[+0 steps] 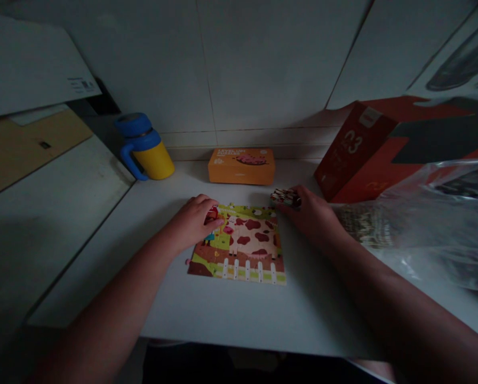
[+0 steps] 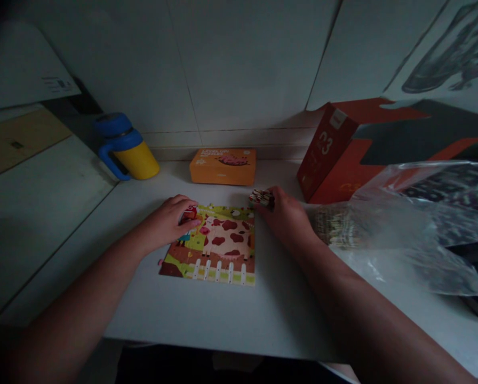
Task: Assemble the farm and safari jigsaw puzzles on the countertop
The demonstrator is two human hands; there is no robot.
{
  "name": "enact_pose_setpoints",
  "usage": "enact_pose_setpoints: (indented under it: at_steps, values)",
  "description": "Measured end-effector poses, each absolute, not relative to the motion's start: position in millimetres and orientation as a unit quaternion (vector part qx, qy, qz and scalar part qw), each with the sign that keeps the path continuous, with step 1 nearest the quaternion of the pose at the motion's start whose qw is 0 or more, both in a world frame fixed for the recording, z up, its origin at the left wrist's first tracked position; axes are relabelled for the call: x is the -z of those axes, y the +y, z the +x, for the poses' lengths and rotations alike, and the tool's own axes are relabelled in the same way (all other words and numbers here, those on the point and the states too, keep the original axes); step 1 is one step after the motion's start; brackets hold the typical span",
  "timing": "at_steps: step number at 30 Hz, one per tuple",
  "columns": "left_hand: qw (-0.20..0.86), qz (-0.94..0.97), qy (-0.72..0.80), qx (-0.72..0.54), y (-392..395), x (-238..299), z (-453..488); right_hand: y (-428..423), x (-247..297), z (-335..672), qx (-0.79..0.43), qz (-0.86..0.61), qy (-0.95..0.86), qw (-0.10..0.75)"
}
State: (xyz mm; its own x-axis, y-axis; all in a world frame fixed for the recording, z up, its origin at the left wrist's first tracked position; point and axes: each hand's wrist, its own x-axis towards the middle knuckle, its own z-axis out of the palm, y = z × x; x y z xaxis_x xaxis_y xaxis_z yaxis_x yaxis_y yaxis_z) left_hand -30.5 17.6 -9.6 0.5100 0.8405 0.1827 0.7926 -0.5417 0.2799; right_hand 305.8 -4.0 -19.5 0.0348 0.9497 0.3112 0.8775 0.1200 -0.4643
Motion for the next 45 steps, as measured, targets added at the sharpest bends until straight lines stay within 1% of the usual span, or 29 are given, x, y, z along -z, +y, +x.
enact_pose_setpoints:
  at_steps: [7, 13, 25, 28, 32, 37, 40, 45]
  values:
    - [0.09, 0.865, 0.47, -0.151, 17, 9, -29, 0, 21, 308, -0.079, -0.663, -0.687, 0.286]
    - [0.095, 0.871, 0.458, -0.151, 12, 8, -24, 11, 23, 298, -0.085, -0.65, -0.68, 0.328]
    - [0.12, 0.862, 0.466, -0.161, 10, 5, -25, 8, 24, 294, -0.087, -0.647, -0.698, 0.294]
    - [0.15, 0.828, 0.499, -0.206, 19, 10, -25, 8, 24, 294, -0.094, -0.653, -0.688, 0.303]
    - [0.203, 0.737, 0.565, -0.311, 45, 26, -25, 8, 22, 294, -0.117, -0.675, -0.664, 0.3]
    - [0.363, 0.638, 0.543, -0.408, 68, 36, -21, 7, 18, 292, -0.152, -0.677, -0.652, 0.305]
    - [0.437, 0.585, 0.528, -0.434, 69, 28, -19, 6, 17, 291, -0.155, -0.677, -0.645, 0.319]
    - [0.454, 0.525, 0.578, -0.429, 78, 12, -20, 5, 19, 293, -0.163, -0.666, -0.646, 0.336]
